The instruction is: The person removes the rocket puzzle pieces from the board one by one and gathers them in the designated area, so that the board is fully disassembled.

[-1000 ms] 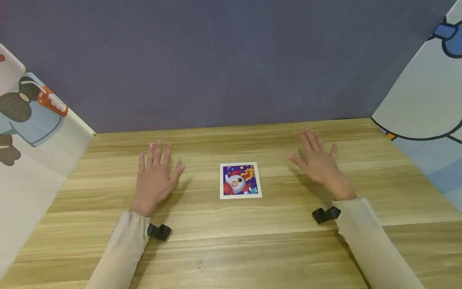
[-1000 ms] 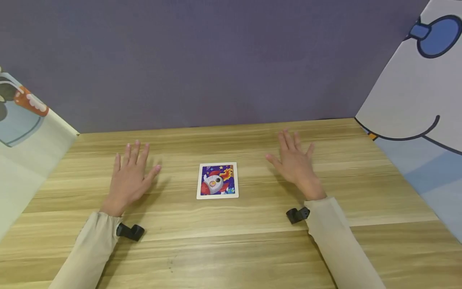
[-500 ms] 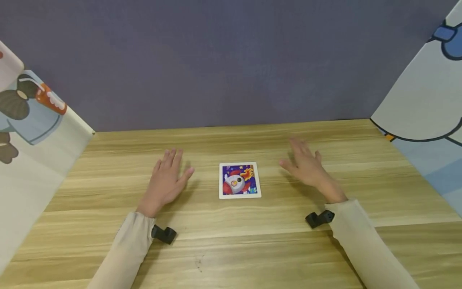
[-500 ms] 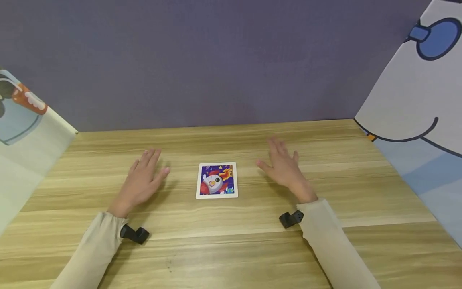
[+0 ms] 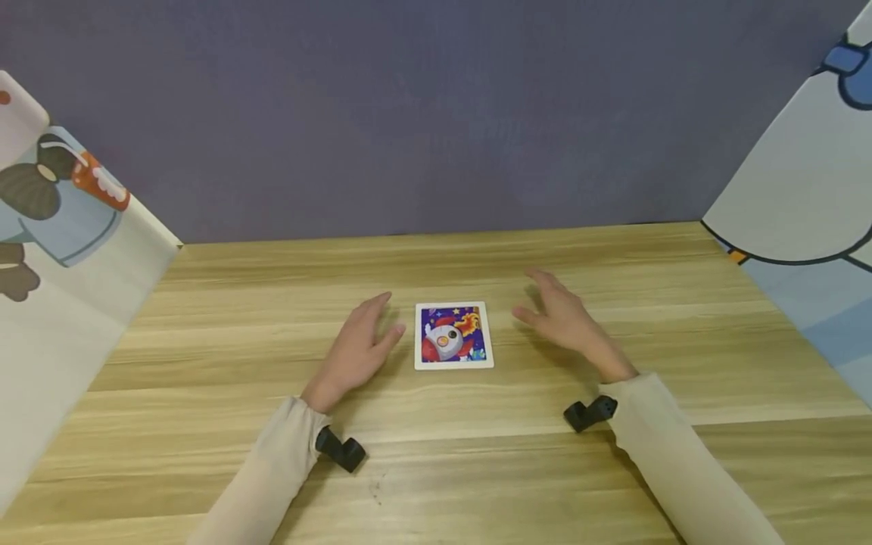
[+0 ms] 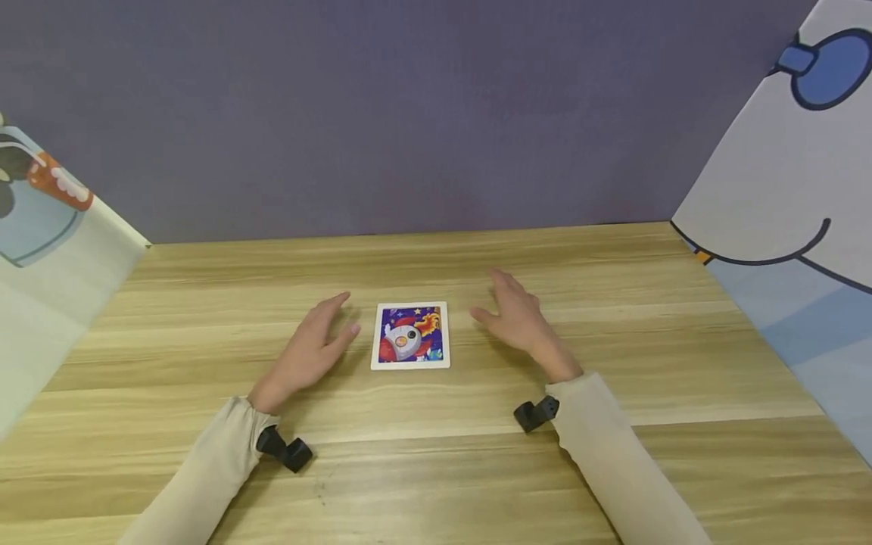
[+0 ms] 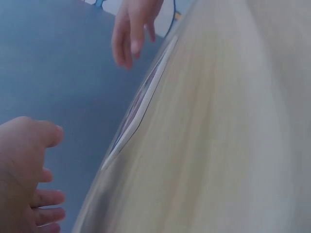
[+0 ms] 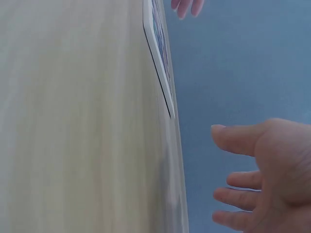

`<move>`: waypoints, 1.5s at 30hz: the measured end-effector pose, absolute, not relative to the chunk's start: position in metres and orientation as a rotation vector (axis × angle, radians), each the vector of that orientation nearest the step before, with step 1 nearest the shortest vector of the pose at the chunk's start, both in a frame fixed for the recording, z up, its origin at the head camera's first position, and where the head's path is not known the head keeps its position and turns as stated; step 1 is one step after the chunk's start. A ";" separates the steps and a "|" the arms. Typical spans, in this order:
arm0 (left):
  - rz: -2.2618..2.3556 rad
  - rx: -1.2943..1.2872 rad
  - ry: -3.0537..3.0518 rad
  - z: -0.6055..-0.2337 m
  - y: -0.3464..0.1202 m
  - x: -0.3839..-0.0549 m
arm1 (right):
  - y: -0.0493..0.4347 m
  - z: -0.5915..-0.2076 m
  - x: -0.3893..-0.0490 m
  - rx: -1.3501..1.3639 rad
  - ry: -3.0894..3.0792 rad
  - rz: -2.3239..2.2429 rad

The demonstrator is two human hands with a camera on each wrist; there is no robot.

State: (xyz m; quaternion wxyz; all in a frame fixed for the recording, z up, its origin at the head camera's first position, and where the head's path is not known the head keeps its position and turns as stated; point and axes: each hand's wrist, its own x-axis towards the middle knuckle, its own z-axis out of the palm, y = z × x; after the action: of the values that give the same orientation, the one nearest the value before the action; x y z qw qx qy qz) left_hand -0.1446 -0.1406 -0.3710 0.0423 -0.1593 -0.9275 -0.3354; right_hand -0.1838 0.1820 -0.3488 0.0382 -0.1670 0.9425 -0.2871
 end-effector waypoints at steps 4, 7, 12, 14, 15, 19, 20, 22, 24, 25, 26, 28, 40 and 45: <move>-1.111 -0.496 -2.800 -0.375 -0.131 -0.145 | 0.174 -0.349 -0.186 -0.532 2.880 -0.921; -1.145 -0.526 -2.759 -0.379 -0.124 -0.146 | 0.167 -0.351 -0.188 -0.536 2.869 -0.936; -1.147 -0.585 -2.713 -0.384 -0.111 -0.148 | 0.155 -0.352 -0.191 -0.571 2.865 -0.962; -1.138 -0.590 -2.724 -0.386 -0.107 -0.148 | 0.150 -0.353 -0.192 -0.578 2.859 -0.983; -1.131 -0.591 -2.734 -0.387 -0.105 -0.149 | 0.148 -0.353 -0.192 -0.578 2.855 -0.988; -1.099 -0.600 -2.757 -0.390 -0.099 -0.149 | 0.141 -0.354 -0.194 -0.566 2.835 -1.014; -1.088 -0.603 -2.758 -0.391 -0.098 -0.149 | 0.140 -0.355 -0.194 -0.565 2.831 -1.015; -1.076 -0.610 -2.757 -0.392 -0.096 -0.149 | 0.138 -0.357 -0.194 -0.571 2.818 -1.027; -1.062 -0.621 -2.753 -0.393 -0.094 -0.149 | 0.135 -0.358 -0.194 -0.578 2.809 -1.037; -1.053 -0.623 -2.757 -0.393 -0.093 -0.149 | 0.134 -0.358 -0.194 -0.584 2.806 -1.040; -1.044 -0.626 -2.758 -0.393 -0.092 -0.149 | 0.133 -0.359 -0.194 -0.594 2.805 -1.040; -1.033 -0.633 -2.758 -0.393 -0.091 -0.149 | 0.131 -0.359 -0.193 -0.604 2.798 -1.051; -0.930 -0.636 -2.809 -0.394 -0.088 -0.147 | 0.128 -0.369 -0.193 -0.634 2.793 -1.107; -0.860 -0.681 -2.813 -0.393 -0.088 -0.145 | 0.131 -0.377 -0.195 -0.660 2.810 -1.126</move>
State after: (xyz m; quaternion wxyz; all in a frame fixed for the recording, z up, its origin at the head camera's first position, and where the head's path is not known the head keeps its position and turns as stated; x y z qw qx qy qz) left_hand -0.1449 -0.0882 -0.3933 0.0610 -0.2253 -0.9299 -0.2842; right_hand -0.1949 0.1308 -0.3769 0.0215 -0.2129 0.9068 -0.3633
